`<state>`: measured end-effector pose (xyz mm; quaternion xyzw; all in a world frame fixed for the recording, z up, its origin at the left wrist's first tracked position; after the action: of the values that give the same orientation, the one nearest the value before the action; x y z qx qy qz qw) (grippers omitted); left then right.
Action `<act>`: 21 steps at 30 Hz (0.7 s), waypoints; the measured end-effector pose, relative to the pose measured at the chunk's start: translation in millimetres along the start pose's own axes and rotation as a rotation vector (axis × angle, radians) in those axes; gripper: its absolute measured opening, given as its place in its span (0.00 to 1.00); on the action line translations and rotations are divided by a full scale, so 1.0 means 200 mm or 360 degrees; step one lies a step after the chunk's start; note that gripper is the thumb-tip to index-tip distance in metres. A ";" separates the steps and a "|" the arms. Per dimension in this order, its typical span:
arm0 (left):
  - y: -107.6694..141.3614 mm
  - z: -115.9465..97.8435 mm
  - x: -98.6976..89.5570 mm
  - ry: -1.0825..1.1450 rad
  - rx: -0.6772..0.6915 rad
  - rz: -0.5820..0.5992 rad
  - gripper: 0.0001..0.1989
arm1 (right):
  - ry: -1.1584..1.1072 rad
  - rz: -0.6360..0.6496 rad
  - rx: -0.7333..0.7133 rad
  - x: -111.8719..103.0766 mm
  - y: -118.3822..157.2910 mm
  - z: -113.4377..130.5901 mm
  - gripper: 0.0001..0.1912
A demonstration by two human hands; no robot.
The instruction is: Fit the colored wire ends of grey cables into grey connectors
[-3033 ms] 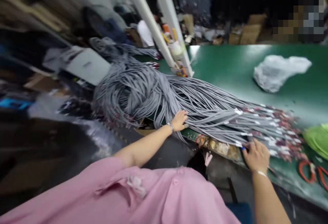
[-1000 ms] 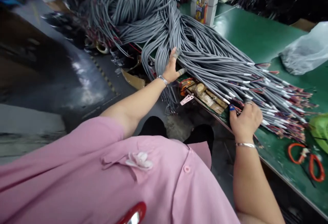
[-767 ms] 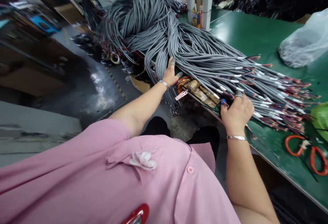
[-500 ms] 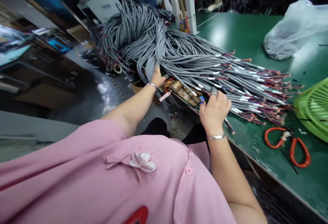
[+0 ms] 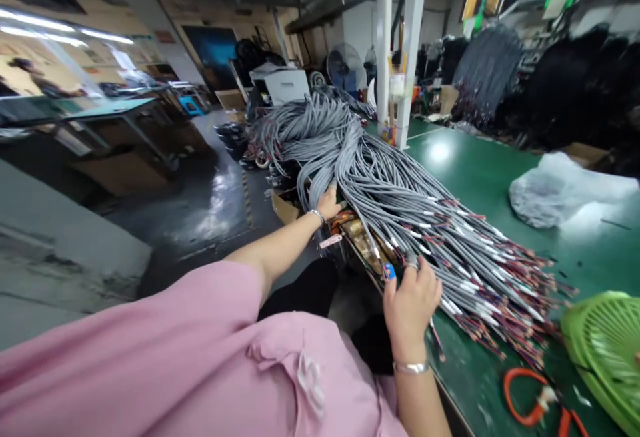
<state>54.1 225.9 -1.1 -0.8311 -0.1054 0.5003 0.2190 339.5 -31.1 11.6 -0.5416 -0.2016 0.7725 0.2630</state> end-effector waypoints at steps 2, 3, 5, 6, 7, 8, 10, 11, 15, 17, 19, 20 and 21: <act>0.00 0.00 0.00 -0.0024 0.0002 -0.0004 0.47 | 0.0030 -0.0042 -0.0040 0.02 -0.01 -0.02 0.21; 0.00 0.00 0.00 -0.0038 0.0004 -0.0004 0.47 | 0.0049 -0.0059 -0.0057 0.04 -0.01 -0.04 0.22; 0.00 0.02 0.01 -0.0073 -0.0003 0.0006 0.45 | 0.0082 -0.0097 -0.0073 0.07 -0.02 -0.07 0.24; 0.00 0.03 0.02 -0.0088 0.0004 0.0010 0.45 | 0.0100 -0.0116 -0.0075 0.08 -0.02 -0.08 0.24; 0.01 0.04 0.02 -0.0097 0.0017 0.0006 0.45 | 0.0119 -0.0122 -0.0094 0.09 -0.03 -0.10 0.24; 0.01 0.04 0.02 -0.0100 0.0038 0.0005 0.45 | 0.0147 -0.0130 -0.0101 0.10 -0.03 -0.12 0.24; 0.01 0.06 0.02 -0.0084 0.0104 0.0014 0.46 | 0.0230 -0.0126 -0.0096 0.12 -0.04 -0.15 0.23; 0.01 0.07 0.01 -0.0066 0.0148 0.0035 0.46 | 0.0259 -0.0108 -0.0091 0.13 -0.04 -0.16 0.21; 0.02 0.12 -0.05 0.0043 0.0344 0.0258 0.48 | 0.0276 0.0003 -0.0038 0.13 -0.04 -0.19 0.17; 0.02 0.14 -0.07 0.0092 0.0415 0.0371 0.47 | 0.0238 0.0001 0.0037 0.12 -0.04 -0.20 0.15; 0.01 0.15 -0.09 0.0148 0.0463 0.0438 0.47 | 0.0219 0.0029 0.0121 0.11 -0.03 -0.20 0.13; 0.01 0.16 -0.09 0.0184 0.0476 0.0458 0.47 | 0.0209 0.0047 0.0158 0.11 -0.03 -0.20 0.12; 0.01 0.16 -0.09 0.0227 0.0483 0.0474 0.47 | 0.0197 0.0067 0.0190 0.10 -0.03 -0.20 0.12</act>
<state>17.5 225.6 0.0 -0.8283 0.1109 0.4771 0.2721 372.9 -12.3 -12.5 -0.5757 -0.1272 0.7536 0.2906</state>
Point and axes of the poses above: each hand's wrist, its own y-axis away from the middle knuckle, its own x-axis out of the palm, z = x × y, the point moved 2 cm from there along -y, towards the middle knuckle, and after that the axes turned 1 degree about x, right-handed, at the moved point
